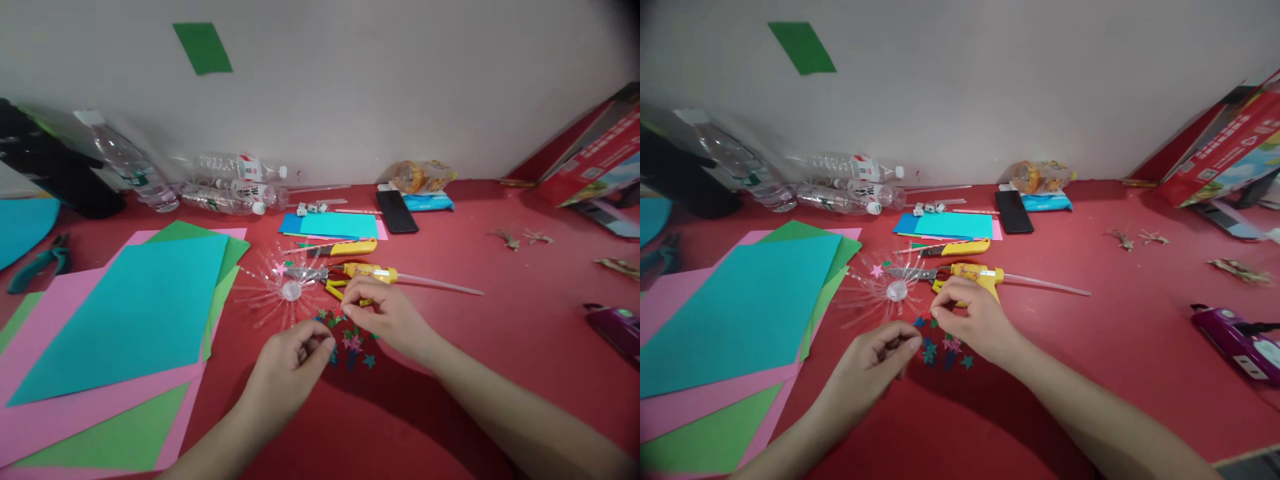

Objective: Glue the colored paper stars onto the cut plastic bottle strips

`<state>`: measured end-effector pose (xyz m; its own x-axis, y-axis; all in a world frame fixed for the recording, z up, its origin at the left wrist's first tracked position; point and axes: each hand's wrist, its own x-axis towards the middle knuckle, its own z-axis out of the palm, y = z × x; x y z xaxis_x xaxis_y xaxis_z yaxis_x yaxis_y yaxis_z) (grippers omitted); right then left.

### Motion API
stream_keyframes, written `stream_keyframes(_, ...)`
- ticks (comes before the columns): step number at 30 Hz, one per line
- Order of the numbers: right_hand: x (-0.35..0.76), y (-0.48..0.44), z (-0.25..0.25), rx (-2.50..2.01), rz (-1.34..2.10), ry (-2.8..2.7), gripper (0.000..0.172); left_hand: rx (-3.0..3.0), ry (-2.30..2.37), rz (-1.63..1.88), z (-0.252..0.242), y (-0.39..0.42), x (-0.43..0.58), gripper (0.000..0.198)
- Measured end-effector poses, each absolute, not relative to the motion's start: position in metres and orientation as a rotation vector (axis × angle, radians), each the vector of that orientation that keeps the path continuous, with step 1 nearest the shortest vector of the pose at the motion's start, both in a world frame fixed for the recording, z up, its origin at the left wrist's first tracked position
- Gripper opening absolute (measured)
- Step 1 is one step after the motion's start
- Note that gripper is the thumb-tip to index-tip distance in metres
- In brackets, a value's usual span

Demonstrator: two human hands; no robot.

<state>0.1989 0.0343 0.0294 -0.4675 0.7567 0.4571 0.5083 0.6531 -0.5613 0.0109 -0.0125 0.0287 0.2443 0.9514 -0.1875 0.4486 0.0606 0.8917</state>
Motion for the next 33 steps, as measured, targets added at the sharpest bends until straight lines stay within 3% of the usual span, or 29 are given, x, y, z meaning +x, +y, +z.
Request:
stream_keyframes(5, 0.202, 0.024, 0.032, -0.779, 0.281, -2.139, 0.007, 1.031, 1.141, 0.711, 0.03, -0.013, 0.015, 0.035)
stream_keyframes(12, 0.207, 0.016, 0.033, -0.397, -0.222, -2.268, 0.016, 0.814, 0.981, 0.764, 0.034, -0.016, 0.012, 0.032)
stream_keyframes(20, 0.203, 0.019, 0.042, -0.71, 0.273, -2.145, 0.01, 1.132, 1.217, 0.866, 0.047, -0.012, 0.013, 0.023)
stream_keyframes(26, 0.213, 0.034, 0.048, -1.03, 0.346, -2.437, 0.015, 1.41, 1.348, 0.85, 0.051, -0.014, 0.007, 0.014)
stream_keyframes(30, 0.209, 0.03, 0.042, -0.942, 0.4, -2.656, 0.008, 1.704, 1.391, 0.785, 0.039, -0.016, 0.003, 0.014)
stream_keyframes(33, 0.202, 0.025, 0.03, -0.857, 0.392, -2.765, 0.007, 1.858, 1.433, 0.543, 0.032, -0.014, 0.004, 0.011)
